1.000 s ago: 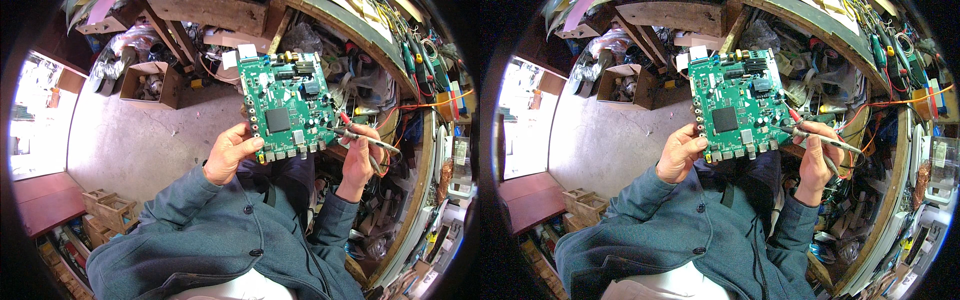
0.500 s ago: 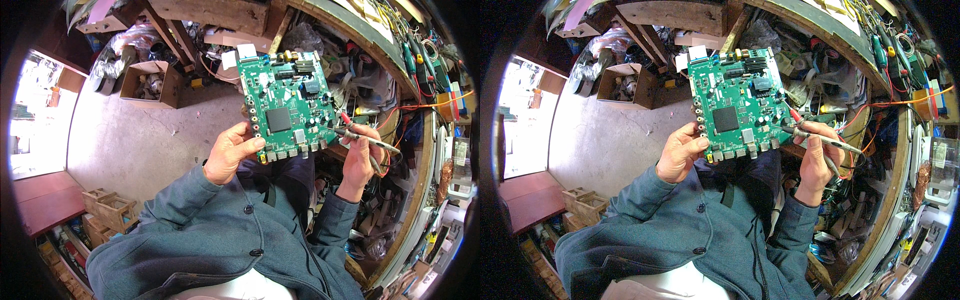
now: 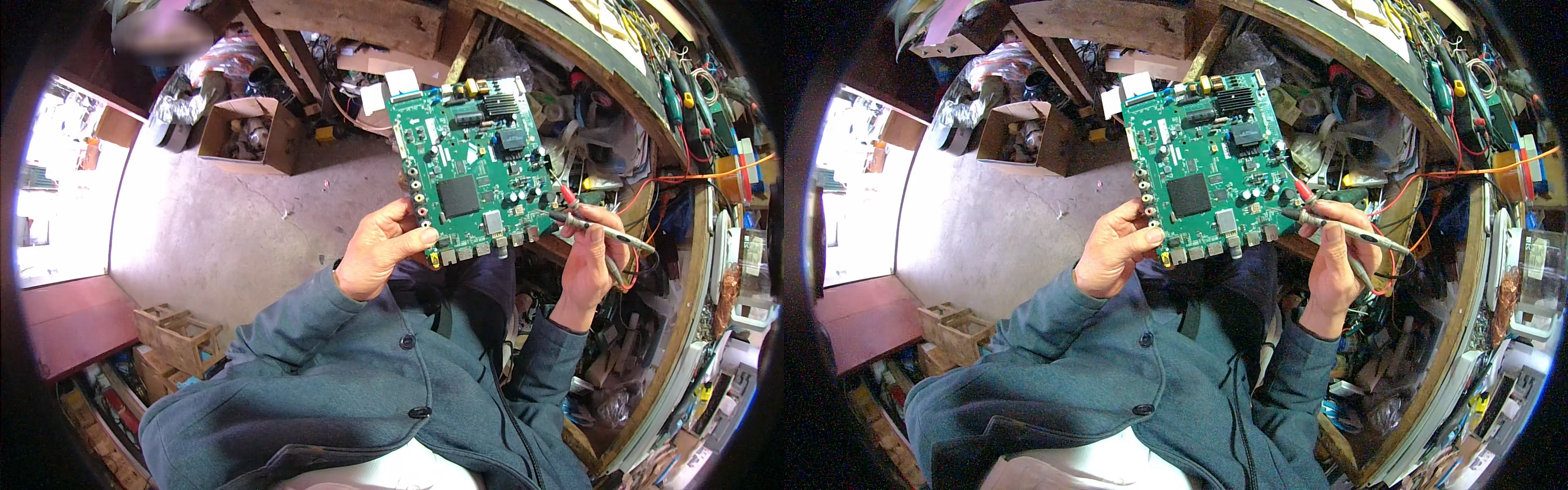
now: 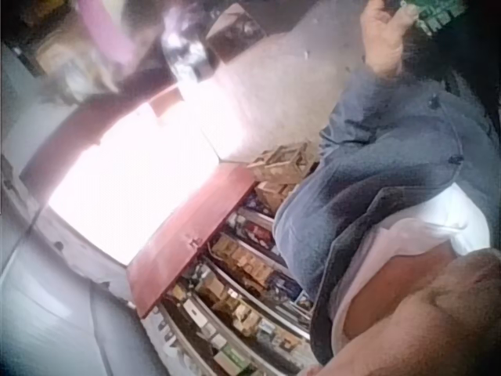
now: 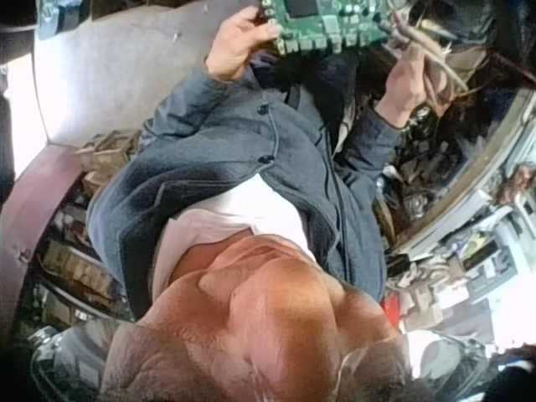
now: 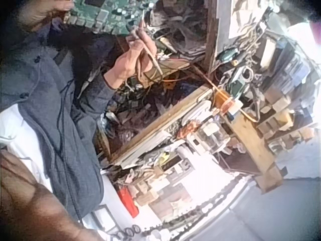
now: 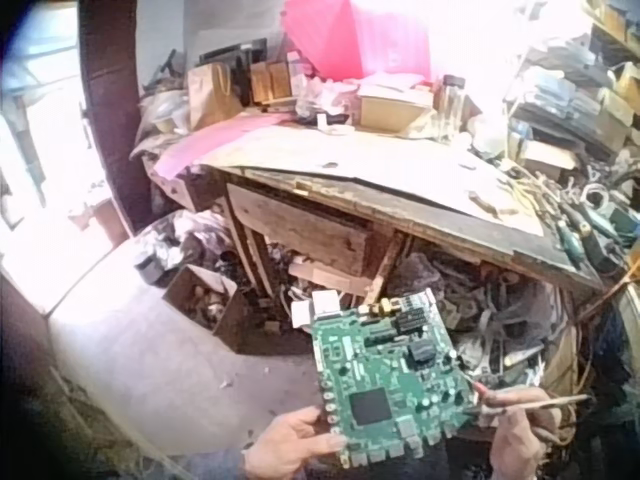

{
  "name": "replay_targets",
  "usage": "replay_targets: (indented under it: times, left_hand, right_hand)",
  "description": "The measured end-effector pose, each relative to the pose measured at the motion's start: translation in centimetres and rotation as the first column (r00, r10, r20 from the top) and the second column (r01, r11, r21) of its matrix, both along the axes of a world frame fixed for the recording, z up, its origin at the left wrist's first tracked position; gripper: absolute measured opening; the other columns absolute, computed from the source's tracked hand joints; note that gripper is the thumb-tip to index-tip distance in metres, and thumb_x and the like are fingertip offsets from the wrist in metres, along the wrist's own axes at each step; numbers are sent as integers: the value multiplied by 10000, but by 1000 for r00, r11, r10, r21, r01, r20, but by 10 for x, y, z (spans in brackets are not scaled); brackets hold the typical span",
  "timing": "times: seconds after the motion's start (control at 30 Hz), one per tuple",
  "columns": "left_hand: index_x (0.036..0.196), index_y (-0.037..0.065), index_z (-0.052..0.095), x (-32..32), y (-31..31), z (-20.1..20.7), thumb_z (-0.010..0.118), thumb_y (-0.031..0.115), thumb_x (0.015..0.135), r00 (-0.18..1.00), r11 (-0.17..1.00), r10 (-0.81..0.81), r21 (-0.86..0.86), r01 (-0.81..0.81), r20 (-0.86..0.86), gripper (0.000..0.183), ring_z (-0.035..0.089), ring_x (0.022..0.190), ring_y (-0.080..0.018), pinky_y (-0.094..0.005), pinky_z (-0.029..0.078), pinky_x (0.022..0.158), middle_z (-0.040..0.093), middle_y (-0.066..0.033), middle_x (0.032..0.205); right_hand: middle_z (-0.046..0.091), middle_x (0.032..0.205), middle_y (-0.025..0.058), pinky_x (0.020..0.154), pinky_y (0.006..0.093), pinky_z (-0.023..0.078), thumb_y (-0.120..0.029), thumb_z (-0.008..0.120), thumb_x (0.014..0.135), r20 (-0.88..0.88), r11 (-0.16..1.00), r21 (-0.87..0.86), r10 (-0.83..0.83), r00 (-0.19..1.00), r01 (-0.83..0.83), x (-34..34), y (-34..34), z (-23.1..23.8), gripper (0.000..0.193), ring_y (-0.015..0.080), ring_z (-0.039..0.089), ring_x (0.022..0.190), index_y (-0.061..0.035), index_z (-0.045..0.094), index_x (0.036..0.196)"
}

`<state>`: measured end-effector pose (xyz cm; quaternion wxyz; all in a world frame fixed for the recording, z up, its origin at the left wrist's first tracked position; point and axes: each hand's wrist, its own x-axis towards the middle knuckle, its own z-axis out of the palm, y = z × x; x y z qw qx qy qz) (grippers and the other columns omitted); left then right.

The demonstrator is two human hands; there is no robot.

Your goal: The person holds a green circuit board and uses multimeter probes to test various points on the board. The person moves the probes across different components while holding the board steady with the other hand.

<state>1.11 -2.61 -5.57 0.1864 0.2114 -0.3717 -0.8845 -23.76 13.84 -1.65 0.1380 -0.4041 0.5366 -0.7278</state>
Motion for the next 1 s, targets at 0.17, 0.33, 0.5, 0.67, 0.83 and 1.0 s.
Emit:
replay_targets:
  times: [0.17,0.33,0.5,0.67,0.83,1.0]
  left_hand:
    - [1380,31,613,-1,0,-1,745,165,1011,1000,1000,15,-8,-15,-1,414,713,1047,-160,-323,622,812,734,-68,1242]
    - [1490,-12,536,1,-2,-4,754,124,967,999,1000,-18,23,17,38,583,691,1207,-228,-420,577,1029,688,-120,1365]
    - [1490,-10,534,1,-2,-1,754,120,965,999,1000,-8,14,7,49,584,692,1204,-228,-417,582,1019,689,-121,1362]
    - [1407,11,598,-1,1,1,745,113,999,999,1000,28,-14,-28,-39,445,694,1121,-162,-341,585,945,723,-79,1285]
    - [1452,-7,580,-2,0,7,747,77,988,997,998,21,-50,-24,-71,501,656,1225,-178,-358,500,1091,702,-88,1347]
    - [1457,-11,580,-9,-5,14,749,54,983,995,994,31,-102,-41,-96,507,645,1243,-179,-360,487,1108,696,-89,1358]
  right_hand:
    - [733,1088,193,761,329,541,-186,709,1026,-5,1000,11,-13,1000,13,3,-1,3,287,225,675,825,73,722,1150]
    - [735,1087,192,765,319,553,-166,718,1020,-2,1000,0,-8,1000,8,2,-1,2,272,221,687,834,73,725,1149]
    - [734,1090,196,761,319,565,-151,731,1012,-3,1000,-1,-21,1000,21,3,-1,0,266,220,694,836,74,725,1154]
    - [731,1093,201,752,330,569,-145,715,1019,0,1000,-11,-4,1000,4,0,0,-3,267,228,695,841,81,716,1162]
    - [723,1097,206,759,349,570,-141,682,1034,80,998,-58,9,997,-5,0,1,-3,266,245,693,851,89,701,1165]
    - [724,1095,201,758,350,566,-154,690,1033,103,996,-84,-13,995,22,0,0,-8,275,245,692,850,85,700,1171]
